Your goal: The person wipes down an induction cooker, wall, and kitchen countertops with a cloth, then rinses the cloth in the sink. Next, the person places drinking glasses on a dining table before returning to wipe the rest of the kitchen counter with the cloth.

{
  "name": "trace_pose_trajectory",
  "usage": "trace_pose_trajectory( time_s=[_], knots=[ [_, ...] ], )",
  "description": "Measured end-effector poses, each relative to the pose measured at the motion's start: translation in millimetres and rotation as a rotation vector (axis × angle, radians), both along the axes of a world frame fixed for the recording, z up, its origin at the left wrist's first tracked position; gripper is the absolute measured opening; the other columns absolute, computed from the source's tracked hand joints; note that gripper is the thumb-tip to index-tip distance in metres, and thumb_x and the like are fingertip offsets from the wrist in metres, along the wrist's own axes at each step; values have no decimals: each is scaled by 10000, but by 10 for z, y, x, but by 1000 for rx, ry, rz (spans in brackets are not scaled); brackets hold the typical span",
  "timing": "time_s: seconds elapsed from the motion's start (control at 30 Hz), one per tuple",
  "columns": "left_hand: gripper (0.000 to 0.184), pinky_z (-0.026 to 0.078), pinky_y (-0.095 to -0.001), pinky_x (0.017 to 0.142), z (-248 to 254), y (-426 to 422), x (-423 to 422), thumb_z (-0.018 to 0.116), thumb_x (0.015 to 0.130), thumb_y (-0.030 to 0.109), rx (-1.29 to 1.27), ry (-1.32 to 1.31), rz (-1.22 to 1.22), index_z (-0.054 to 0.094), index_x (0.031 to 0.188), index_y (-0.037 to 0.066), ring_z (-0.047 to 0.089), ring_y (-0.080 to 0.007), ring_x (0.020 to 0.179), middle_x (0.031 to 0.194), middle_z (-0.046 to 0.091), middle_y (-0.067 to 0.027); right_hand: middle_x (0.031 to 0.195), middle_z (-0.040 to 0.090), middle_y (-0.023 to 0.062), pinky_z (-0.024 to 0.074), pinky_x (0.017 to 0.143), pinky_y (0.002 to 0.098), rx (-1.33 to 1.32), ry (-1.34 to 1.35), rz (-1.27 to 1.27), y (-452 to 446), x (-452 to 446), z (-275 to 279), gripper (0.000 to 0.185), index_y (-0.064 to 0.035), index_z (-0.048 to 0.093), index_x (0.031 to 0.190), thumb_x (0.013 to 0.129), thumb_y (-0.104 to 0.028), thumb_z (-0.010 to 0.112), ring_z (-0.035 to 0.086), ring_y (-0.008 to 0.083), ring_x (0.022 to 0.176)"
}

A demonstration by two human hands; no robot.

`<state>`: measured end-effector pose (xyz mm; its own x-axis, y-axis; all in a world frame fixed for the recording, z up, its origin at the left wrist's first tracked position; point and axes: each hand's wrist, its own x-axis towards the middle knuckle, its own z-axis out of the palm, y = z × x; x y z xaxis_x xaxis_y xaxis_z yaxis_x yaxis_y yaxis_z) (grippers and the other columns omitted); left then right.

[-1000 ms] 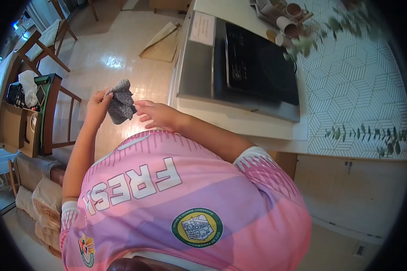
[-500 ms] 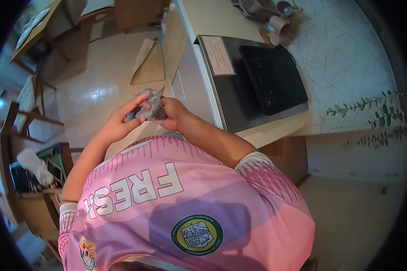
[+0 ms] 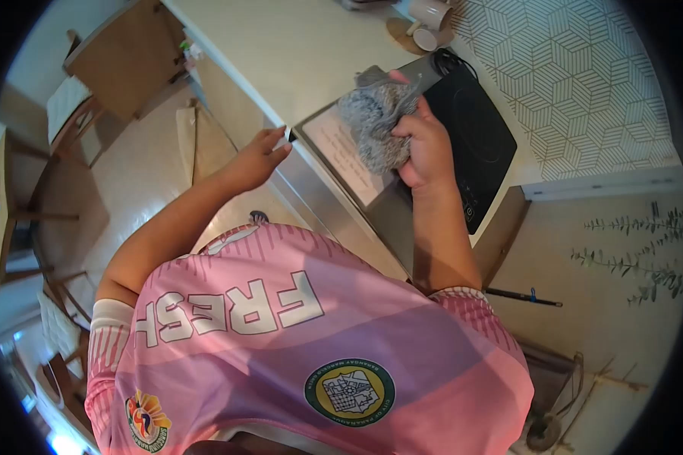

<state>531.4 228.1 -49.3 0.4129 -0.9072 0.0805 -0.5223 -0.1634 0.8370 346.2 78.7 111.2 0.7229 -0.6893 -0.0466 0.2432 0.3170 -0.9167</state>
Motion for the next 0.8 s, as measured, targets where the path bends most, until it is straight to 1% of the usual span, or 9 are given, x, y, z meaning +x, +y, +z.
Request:
trace_pose_trajectory(
  time_s=[0.17,0.27,0.43,0.5,0.57,0.6,0.67,0.7,0.8],
  knots=[
    [368,472,-433,792,254,-347,386,474,950,322,30,-130,-289,606,1150,42,586,-381,886,967,608,-197,1175,567,151,462,933,355,-49,43,-217,-283,263,200,754,-13,406,1362,613,71,391,572,270,1067],
    [323,461,-462,707,335,-618,647,525,899,353,86,-312,-619,639,890,51,597,-365,809,832,627,-178,1171,563,143,464,925,350,-50,32,-331,-236,329,73,770,-26,394,1374,610,74,392,572,265,1060],
    [341,469,-440,727,411,-1001,716,548,888,372,78,-361,-917,628,823,46,610,-358,807,828,640,-185,1219,543,134,430,943,301,-48,114,-547,105,417,-90,794,-38,395,1378,594,87,375,559,232,1065],
    [367,482,-396,785,406,-1068,886,566,885,399,123,-152,-1030,651,917,43,620,-350,891,941,656,-187,1220,540,129,415,958,293,-120,201,-694,347,661,-107,782,-34,393,1377,606,92,366,557,224,1066],
    [410,479,-369,832,308,-1140,1139,575,883,406,97,-149,-1152,648,1030,30,616,-343,964,1046,645,-192,1264,516,169,386,1003,339,-553,575,-762,559,908,-163,720,-45,401,1370,660,76,403,519,276,1136],
    [404,479,-375,828,335,-1144,1264,574,886,389,110,-106,-1193,643,1047,25,615,-345,961,1052,643,-188,1264,516,169,386,1003,339,-541,583,-798,627,1045,-199,720,-45,401,1370,660,76,403,519,276,1136],
    [360,478,-370,828,425,-1179,1515,564,895,344,168,-40,-1233,635,1041,23,615,-331,959,1066,637,-180,1343,439,230,338,1050,395,-1044,1269,-609,691,1360,-345,628,-4,409,1348,726,-7,497,442,356,1219],
    [360,478,-370,828,455,-1219,1617,564,895,344,186,-46,-1246,635,1041,23,615,-331,959,1066,637,-180,1343,439,230,338,1050,395,-1021,1267,-618,673,1514,-504,628,-4,409,1348,726,-7,497,442,356,1219],
    [353,482,-337,814,540,-1437,1832,571,898,304,355,-150,-1369,610,1136,46,614,-303,950,1060,633,-172,1438,285,283,293,1071,452,-985,1662,-360,520,1871,-1154,667,97,361,1337,808,-251,571,386,417,1255]
  ],
)
